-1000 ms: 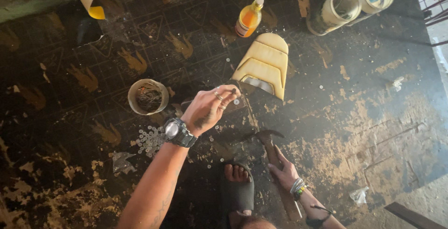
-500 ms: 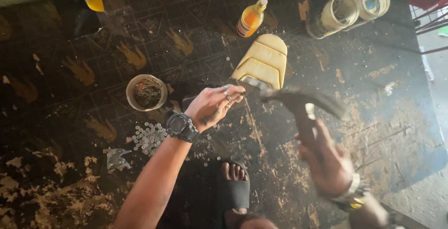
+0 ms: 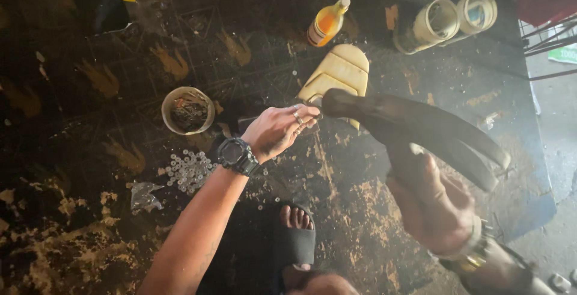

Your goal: The person assembles small metal sliders by placing washers and pins into holes on a dark sole piece. They use a hammer to drive the pins through the washers and sole, repeating the process for multiple holes.

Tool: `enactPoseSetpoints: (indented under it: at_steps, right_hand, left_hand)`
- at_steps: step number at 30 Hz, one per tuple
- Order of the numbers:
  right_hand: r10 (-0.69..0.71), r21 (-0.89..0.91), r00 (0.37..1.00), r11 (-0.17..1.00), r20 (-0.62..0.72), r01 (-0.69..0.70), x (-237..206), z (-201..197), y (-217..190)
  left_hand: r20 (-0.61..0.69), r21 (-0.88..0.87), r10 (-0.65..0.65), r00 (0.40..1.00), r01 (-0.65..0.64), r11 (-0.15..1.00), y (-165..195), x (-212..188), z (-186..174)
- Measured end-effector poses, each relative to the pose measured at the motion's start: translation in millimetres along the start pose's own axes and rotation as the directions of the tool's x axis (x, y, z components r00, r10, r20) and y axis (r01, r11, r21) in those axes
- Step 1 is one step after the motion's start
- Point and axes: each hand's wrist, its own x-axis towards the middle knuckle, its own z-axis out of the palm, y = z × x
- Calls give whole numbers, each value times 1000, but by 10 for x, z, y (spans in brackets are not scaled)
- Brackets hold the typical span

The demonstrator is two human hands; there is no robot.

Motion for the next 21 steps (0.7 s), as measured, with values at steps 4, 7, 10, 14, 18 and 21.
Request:
enactPoseSetpoints:
  at_steps: [4, 7, 10, 14, 18, 21]
  right_hand:
    - [-64, 64, 998, 996, 27, 62, 31, 107, 104]
    - [-67, 124, 995, 989, -72, 75, 4, 66, 87]
    - [-65, 153, 980, 984, -186, 94, -50, 65, 19]
    - [59, 160, 991, 986, -117, -40, -80, 141, 29]
    - [101, 217, 992, 973, -75, -83, -141, 259, 63]
    - [198, 245, 980, 951, -18, -188, -195, 356, 76]
  left_hand:
    - [26, 42, 18, 999, -19, 999, -17, 0, -8]
    - [80, -149, -137, 987, 148, 978, 13, -17, -8]
    - [28, -102, -103, 994, 106, 989, 49, -29, 1]
    - [58, -30, -92, 994, 94, 995, 55, 8, 22]
    - [35, 43, -141, 989, 139, 989, 66, 39, 19]
    - [22, 83, -134, 991, 132, 988, 67, 75, 9]
